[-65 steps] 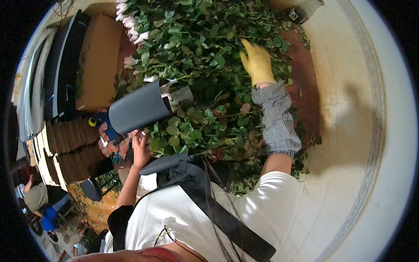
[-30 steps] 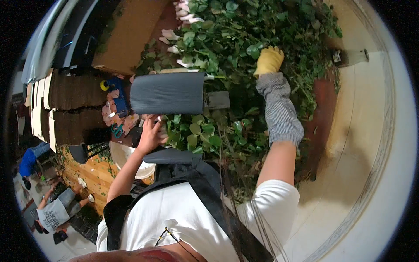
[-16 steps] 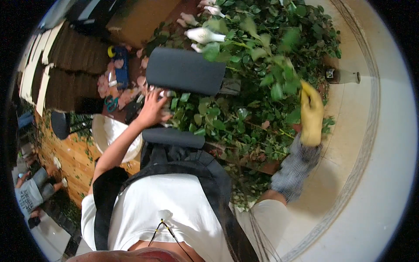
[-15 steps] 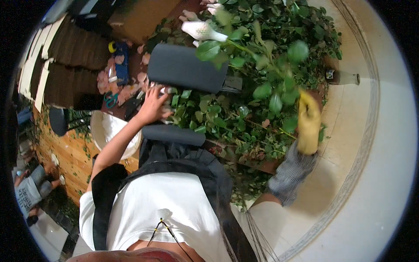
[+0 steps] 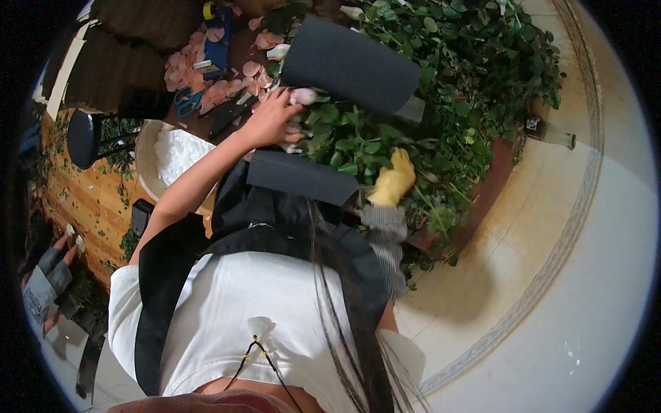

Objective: The person arranges roses into a gift box by placing them into the container, closing the lid, and securing the box for transport.

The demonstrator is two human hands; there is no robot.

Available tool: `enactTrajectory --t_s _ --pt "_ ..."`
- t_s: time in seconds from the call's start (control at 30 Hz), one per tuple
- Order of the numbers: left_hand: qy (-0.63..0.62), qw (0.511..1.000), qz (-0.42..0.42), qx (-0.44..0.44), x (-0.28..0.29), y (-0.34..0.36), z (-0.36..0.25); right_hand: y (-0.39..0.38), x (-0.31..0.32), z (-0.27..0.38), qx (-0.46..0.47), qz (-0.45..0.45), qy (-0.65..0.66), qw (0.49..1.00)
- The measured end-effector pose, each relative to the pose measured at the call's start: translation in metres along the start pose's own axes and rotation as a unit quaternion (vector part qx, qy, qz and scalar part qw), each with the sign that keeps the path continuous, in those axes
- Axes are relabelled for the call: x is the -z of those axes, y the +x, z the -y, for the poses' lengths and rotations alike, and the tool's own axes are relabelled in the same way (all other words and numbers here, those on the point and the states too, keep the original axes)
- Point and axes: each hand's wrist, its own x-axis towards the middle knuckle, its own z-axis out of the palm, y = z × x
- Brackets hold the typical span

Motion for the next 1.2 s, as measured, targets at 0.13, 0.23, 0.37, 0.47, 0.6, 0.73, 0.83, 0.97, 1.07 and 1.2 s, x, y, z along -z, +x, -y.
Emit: enactTrajectory --t_s 0.13,0.23,0.37,0.47,0.6,0.73,0.83,0.97,1.07,1.2 --pt "-0.032 0.999 -0.025 -0.004 -0.004 -0.01 0.018 0.028 0.019 0.001 0.085 0.191 -0.23 0.95" --pt "-0.101 0.989 -0.102 -0.028 0.005 -0.032 0.021 0.049 0.06 0.041 0.152 0.261 -0.347 0.888" --pt "-0.235 0.946 -0.112 0.194 0.014 -0.078 0.035 0.081 0.084 0.126 0.131 0.393 -0.159 0.896" --pt "-0.337 0.903 -0.033 0.265 0.004 -0.076 0.029 0.081 0.024 0.22 0.098 0.555 0.111 0.819" --pt "-0.133 0.966 0.154 0.158 0.031 -0.037 0.008 0.047 -0.062 0.188 0.2 0.634 -0.252 0.704" --pt "-0.019 0.978 0.161 0.134 0.016 -0.036 0.007 0.045 -0.067 0.171 0.293 0.575 -0.247 0.723" --pt "-0.204 0.964 0.137 0.102 0.011 -0.044 0.02 0.045 -0.064 0.169 0.302 0.57 -0.169 0.746" --pt "-0.431 0.888 0.091 0.134 0.01 -0.061 0.038 0.04 -0.064 0.157 0.312 0.534 -0.165 0.768" --pt "-0.546 0.783 -0.089 0.284 0.043 -0.096 0.059 -0.006 -0.091 0.087 0.091 0.532 0.076 0.838" --pt "-0.393 0.899 -0.096 0.17 0.065 -0.101 0.051 0.069 -0.043 0.19 0.254 0.536 -0.094 0.8"
